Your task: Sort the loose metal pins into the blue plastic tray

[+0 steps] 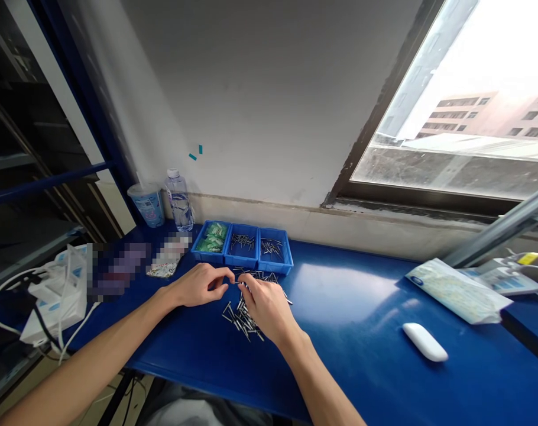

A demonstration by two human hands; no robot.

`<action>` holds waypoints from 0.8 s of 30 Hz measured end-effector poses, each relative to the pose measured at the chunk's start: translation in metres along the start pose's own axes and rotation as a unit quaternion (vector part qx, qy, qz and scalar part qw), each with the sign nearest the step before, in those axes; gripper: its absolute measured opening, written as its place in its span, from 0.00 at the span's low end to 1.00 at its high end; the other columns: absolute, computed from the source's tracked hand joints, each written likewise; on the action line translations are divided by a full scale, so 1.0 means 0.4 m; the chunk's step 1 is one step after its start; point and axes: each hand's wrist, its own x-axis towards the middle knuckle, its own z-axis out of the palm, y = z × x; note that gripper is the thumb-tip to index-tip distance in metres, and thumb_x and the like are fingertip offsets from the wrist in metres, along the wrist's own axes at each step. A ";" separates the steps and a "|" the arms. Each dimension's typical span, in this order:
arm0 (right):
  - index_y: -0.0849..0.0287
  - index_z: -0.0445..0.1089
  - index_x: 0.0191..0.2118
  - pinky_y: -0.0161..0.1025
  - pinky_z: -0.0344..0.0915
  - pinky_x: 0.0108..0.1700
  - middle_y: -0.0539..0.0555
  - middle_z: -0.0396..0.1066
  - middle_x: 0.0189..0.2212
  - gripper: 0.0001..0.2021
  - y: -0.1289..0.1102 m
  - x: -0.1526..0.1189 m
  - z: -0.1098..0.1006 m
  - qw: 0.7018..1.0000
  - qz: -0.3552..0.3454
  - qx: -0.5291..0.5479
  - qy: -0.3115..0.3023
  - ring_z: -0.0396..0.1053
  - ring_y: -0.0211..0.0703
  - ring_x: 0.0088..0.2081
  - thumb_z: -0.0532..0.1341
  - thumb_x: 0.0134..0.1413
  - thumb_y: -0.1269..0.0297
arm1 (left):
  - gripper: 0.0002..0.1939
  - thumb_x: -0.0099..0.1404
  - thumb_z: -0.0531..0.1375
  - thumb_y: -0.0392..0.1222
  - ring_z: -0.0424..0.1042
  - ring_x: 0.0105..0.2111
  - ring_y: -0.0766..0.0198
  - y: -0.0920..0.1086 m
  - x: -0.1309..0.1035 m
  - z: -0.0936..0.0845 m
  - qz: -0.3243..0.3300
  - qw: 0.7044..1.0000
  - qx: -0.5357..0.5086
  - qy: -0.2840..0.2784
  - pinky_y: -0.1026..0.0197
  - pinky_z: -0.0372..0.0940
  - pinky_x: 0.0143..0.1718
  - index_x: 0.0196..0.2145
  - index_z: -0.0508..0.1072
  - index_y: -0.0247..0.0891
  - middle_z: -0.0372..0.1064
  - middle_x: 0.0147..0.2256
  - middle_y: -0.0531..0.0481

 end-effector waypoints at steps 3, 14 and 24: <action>0.56 0.73 0.50 0.37 0.60 0.30 0.53 0.80 0.31 0.16 -0.001 -0.001 -0.002 1.000 -0.011 0.015 0.021 0.76 0.44 0.27 0.48 0.77 0.59 | 0.11 0.71 0.57 0.40 0.68 0.23 0.67 0.000 -0.001 0.002 0.010 1.000 0.004 0.005 0.65 0.56 0.29 0.45 0.79 0.41 0.70 0.23 0.56; 0.54 0.74 0.48 0.37 0.61 0.31 0.51 0.82 0.35 0.13 0.013 -0.002 0.011 0.998 -0.043 0.033 0.043 0.79 0.44 0.30 0.51 0.77 0.62 | 0.11 0.72 0.57 0.41 0.65 0.21 0.68 -0.008 0.005 0.015 0.029 0.999 -0.023 0.021 0.65 0.54 0.27 0.35 0.79 0.39 0.67 0.21 0.56; 0.54 0.74 0.46 0.37 0.61 0.33 0.51 0.82 0.37 0.11 0.011 -0.001 0.017 0.998 -0.040 0.020 0.043 0.81 0.47 0.35 0.54 0.76 0.61 | 0.11 0.70 0.58 0.39 0.64 0.22 0.69 -0.016 0.006 0.020 0.037 0.999 -0.009 0.035 0.65 0.53 0.28 0.31 0.78 0.38 0.66 0.21 0.56</action>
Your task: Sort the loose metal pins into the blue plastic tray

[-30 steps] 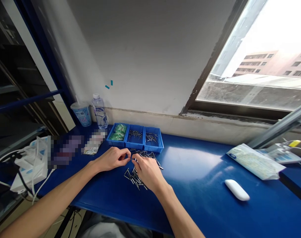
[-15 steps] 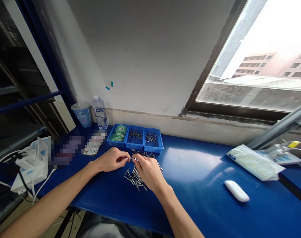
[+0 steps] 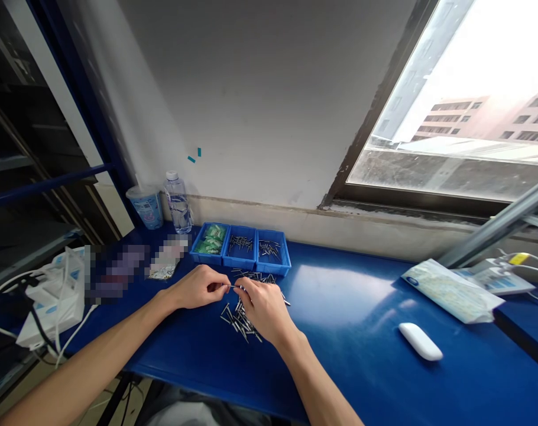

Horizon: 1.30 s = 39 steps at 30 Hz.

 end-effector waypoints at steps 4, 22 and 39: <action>0.55 0.74 0.43 0.37 0.59 0.32 0.51 0.82 0.34 0.12 -0.003 0.002 0.000 1.000 0.012 -0.009 -0.012 0.81 0.46 0.33 0.53 0.76 0.62 | 0.11 0.69 0.58 0.38 0.62 0.22 0.69 -0.001 -0.001 0.001 0.005 1.000 0.003 0.004 0.64 0.52 0.28 0.29 0.77 0.38 0.65 0.21 0.56; 0.55 0.71 0.46 0.37 0.56 0.32 0.51 0.81 0.33 0.11 -0.007 0.004 0.001 0.999 0.025 -0.019 -0.037 0.80 0.46 0.32 0.52 0.77 0.61 | 0.11 0.68 0.58 0.38 0.62 0.22 0.68 -0.005 -0.001 0.001 0.003 1.000 -0.004 0.005 0.63 0.52 0.27 0.28 0.77 0.38 0.66 0.21 0.55; 0.55 0.70 0.53 0.36 0.55 0.28 0.51 0.80 0.29 0.13 -0.013 0.004 -0.002 0.999 0.031 -0.014 -0.042 0.77 0.44 0.26 0.51 0.76 0.58 | 0.12 0.68 0.57 0.36 0.63 0.22 0.68 0.001 0.001 0.001 0.010 1.000 -0.006 0.000 0.63 0.53 0.28 0.27 0.74 0.38 0.67 0.21 0.55</action>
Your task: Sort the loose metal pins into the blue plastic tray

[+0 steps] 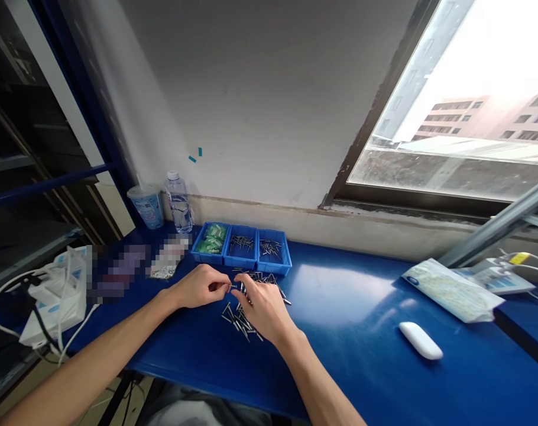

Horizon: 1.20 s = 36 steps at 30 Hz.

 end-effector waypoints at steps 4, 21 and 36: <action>0.55 0.70 0.50 0.36 0.56 0.30 0.51 0.80 0.30 0.11 0.003 -0.001 0.000 1.000 -0.007 -0.005 0.005 0.78 0.45 0.28 0.52 0.76 0.60 | 0.11 0.68 0.57 0.37 0.63 0.22 0.68 0.001 0.000 -0.001 0.001 1.000 -0.003 0.004 0.64 0.52 0.28 0.27 0.74 0.37 0.66 0.21 0.55; 0.54 0.71 0.46 0.37 0.56 0.31 0.52 0.80 0.32 0.14 -0.001 0.004 0.003 1.000 0.001 0.011 -0.009 0.79 0.45 0.31 0.49 0.77 0.60 | 0.11 0.67 0.58 0.36 0.59 0.21 0.69 0.001 -0.001 0.001 0.004 1.000 0.000 0.018 0.64 0.51 0.27 0.26 0.73 0.37 0.62 0.20 0.57; 0.59 0.69 0.50 0.37 0.53 0.30 0.55 0.77 0.36 0.13 0.013 0.083 -0.045 0.988 -0.123 -0.088 -0.026 0.73 0.42 0.30 0.51 0.78 0.58 | 0.10 0.66 0.58 0.33 0.65 0.22 0.68 -0.007 0.000 -0.016 -0.014 0.997 0.023 0.071 0.65 0.54 0.28 0.30 0.78 0.37 0.67 0.21 0.56</action>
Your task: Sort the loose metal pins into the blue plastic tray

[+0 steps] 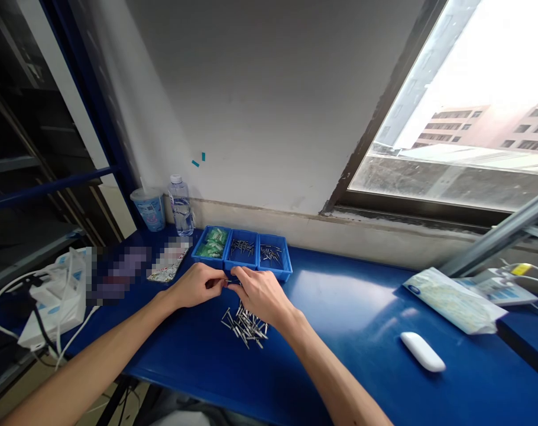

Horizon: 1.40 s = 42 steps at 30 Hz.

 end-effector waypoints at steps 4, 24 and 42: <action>0.60 0.69 0.46 0.37 0.54 0.29 0.55 0.73 0.38 0.16 0.011 -0.008 0.032 0.998 -0.035 -0.023 0.052 0.69 0.40 0.30 0.46 0.79 0.63 | 0.09 0.65 0.58 0.33 0.67 0.22 0.67 -0.003 0.000 0.000 -0.001 1.000 0.002 -0.002 0.65 0.56 0.29 0.31 0.79 0.38 0.69 0.21 0.55; 0.59 0.70 0.54 0.38 0.56 0.33 0.55 0.74 0.39 0.17 -0.001 -0.025 0.054 0.995 -0.015 -0.005 0.098 0.69 0.40 0.30 0.48 0.79 0.56 | 0.09 0.68 0.58 0.35 0.65 0.23 0.69 -0.015 -0.004 0.004 0.013 1.000 0.013 -0.001 0.65 0.54 0.29 0.32 0.78 0.37 0.68 0.22 0.56; 0.59 0.70 0.44 0.38 0.53 0.31 0.52 0.71 0.35 0.14 0.001 -0.029 0.056 0.992 -0.059 -0.009 0.109 0.67 0.39 0.29 0.49 0.79 0.63 | 0.09 0.67 0.58 0.35 0.67 0.22 0.67 -0.012 -0.007 0.017 0.028 0.999 0.029 0.000 0.65 0.55 0.29 0.31 0.77 0.38 0.68 0.21 0.55</action>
